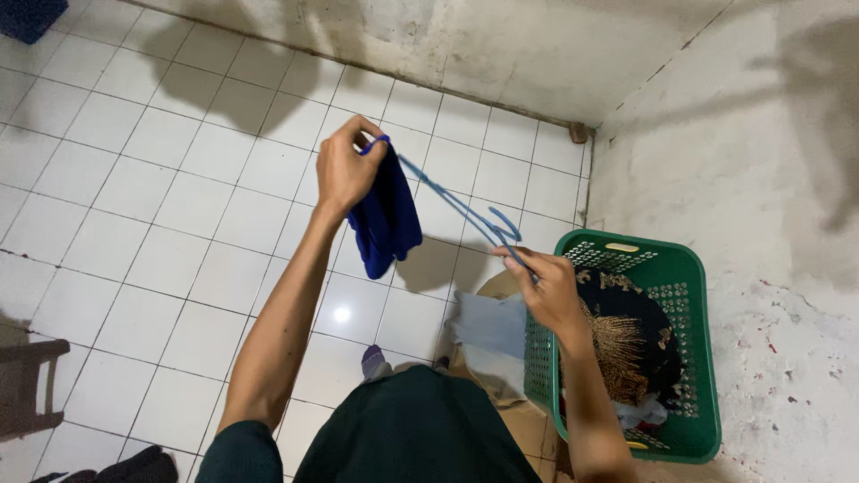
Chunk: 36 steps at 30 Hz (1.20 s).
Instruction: The person takes clothing items one at a time from a basket, places them onto hangers, and then hangs the hangers on a metal rack.
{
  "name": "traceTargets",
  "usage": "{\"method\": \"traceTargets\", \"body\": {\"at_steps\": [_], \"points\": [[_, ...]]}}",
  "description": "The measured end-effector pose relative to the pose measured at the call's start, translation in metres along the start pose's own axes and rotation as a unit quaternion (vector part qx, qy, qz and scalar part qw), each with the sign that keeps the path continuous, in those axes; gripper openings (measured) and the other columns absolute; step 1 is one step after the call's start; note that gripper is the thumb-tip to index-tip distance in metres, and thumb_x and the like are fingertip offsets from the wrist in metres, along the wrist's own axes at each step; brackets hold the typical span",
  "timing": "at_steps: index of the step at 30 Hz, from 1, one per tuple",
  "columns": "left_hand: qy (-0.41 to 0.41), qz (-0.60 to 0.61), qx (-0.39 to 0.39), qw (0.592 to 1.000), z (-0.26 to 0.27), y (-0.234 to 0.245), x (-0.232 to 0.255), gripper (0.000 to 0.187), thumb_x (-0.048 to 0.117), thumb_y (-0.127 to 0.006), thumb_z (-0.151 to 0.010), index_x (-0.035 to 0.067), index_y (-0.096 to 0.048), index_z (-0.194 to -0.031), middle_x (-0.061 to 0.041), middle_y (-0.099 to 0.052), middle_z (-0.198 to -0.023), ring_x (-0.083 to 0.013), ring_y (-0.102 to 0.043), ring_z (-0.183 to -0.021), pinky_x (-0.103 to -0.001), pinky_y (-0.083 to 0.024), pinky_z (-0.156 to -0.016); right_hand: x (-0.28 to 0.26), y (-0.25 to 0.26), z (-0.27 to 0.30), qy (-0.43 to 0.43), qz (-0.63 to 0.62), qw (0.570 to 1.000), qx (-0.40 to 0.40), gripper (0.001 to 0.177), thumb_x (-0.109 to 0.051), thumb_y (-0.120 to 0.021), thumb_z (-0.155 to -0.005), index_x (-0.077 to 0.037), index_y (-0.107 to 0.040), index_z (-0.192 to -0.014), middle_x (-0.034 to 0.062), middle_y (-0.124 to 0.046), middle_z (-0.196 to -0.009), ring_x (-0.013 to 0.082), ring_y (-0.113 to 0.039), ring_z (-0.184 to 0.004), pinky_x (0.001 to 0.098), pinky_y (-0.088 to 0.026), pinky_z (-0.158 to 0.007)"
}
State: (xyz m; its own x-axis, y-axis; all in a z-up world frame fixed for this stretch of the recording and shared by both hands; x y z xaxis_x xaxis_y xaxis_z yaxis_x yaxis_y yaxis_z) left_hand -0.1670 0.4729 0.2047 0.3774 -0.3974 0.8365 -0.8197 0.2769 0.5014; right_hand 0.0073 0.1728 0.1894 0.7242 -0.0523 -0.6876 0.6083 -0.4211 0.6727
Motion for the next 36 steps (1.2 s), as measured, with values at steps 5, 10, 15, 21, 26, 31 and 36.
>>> {"method": "traceTargets", "body": {"at_steps": [5,10,15,21,26,31,36], "points": [[0.021,0.022,0.036,0.999,-0.002,0.007,-0.004,0.012,0.018,-0.070,-0.087,0.008,-0.072,-0.094,-0.009,-0.073,-0.079,-0.0248,-0.070,-0.071,-0.039,-0.053,-0.068,-0.025,-0.009,-0.003,0.016,-0.040,0.999,-0.032,0.027,-0.027,-0.061,-0.102,-0.011,-0.078,-0.115,0.0057,-0.075,-0.072,0.0076,-0.051,-0.044,0.0279,-0.042,-0.043],[-0.078,0.033,-0.095,0.992,0.017,-0.022,0.019,0.012,0.011,-0.071,-0.083,0.007,-0.075,-0.094,-0.010,-0.074,-0.081,-0.0224,-0.071,-0.071,-0.035,-0.057,-0.070,-0.028,-0.033,-0.013,-0.087,0.029,0.995,-0.032,0.026,-0.028,-0.063,-0.098,-0.011,-0.080,-0.109,0.0061,-0.076,-0.073,0.0121,-0.052,-0.044,0.0315,-0.041,-0.045],[-0.141,0.039,-0.141,0.979,0.036,-0.037,0.047,0.010,0.011,-0.075,-0.079,0.008,-0.078,-0.089,-0.008,-0.075,-0.088,-0.0196,-0.072,-0.073,-0.032,-0.058,-0.069,-0.016,-0.056,-0.018,-0.100,-0.025,0.995,0.003,0.026,-0.025,-0.061,-0.102,-0.010,-0.081,-0.109,0.0049,-0.074,-0.088,0.0131,-0.055,-0.061,0.0296,-0.044,-0.057],[-0.148,0.079,-0.139,0.976,0.064,-0.045,0.058,0.012,0.009,-0.075,-0.081,0.005,-0.077,-0.092,-0.007,-0.071,-0.086,-0.0190,-0.068,-0.073,-0.032,-0.053,-0.066,0.011,-0.083,-0.026,-0.066,-0.133,0.987,0.063,0.029,-0.027,-0.058,-0.102,-0.005,-0.076,-0.108,0.0087,-0.059,-0.128,0.0107,-0.064,-0.084,0.0289,-0.053,-0.067],[-0.112,0.147,-0.180,0.966,0.069,-0.051,0.043,0.013,0.004,-0.076,-0.083,0.006,-0.077,-0.096,-0.005,-0.072,-0.088,-0.0180,-0.066,-0.073,-0.030,-0.053,-0.068,0.027,-0.104,-0.030,-0.073,-0.302,0.951,-0.003,0.039,-0.036,-0.054,-0.102,-0.002,-0.072,-0.110,0.0042,-0.065,-0.115,0.0106,-0.065,-0.100,0.0283,-0.058,-0.077],[-0.189,0.145,-0.178,0.955,0.059,-0.030,0.034,0.029,-0.001,-0.075,-0.081,0.006,-0.075,-0.109,-0.008,-0.072,-0.102,-0.0225,-0.069,-0.093,-0.033,-0.056,-0.083,0.023,-0.085,-0.028,-0.035,-0.202,0.979,-0.004,0.040,-0.035,-0.056,-0.105,-0.001,-0.075,-0.096,0.0035,-0.057,-0.088,0.0139,-0.055,-0.080,0.0296,-0.047,-0.073],[-0.206,-0.046,0.022,0.977,0.039,0.011,0.012,0.038,-0.008,-0.071,-0.079,0.002,-0.076,-0.115,-0.016,-0.070,-0.112,-0.0362,-0.064,-0.104,-0.043,-0.051,-0.089,0.012,-0.052,-0.031,-0.044,-0.203,0.978,-0.012,0.040,-0.033,-0.057,-0.103,-0.001,-0.074,-0.088,0.0030,-0.057,-0.080,0.0148,-0.053,-0.075,0.0297,-0.044,-0.069]]}}
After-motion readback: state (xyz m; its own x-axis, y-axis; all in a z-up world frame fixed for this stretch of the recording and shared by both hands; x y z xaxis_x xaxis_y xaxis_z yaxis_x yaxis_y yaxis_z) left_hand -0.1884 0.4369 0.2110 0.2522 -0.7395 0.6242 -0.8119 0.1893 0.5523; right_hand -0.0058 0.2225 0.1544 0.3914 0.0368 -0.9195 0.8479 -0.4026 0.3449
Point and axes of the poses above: each hand's wrist, its own z-axis away from the middle knuckle, its own y-axis out of the back of the hand, x = y × z, the point moved 7 cm from there along -z, towards the middle knuckle
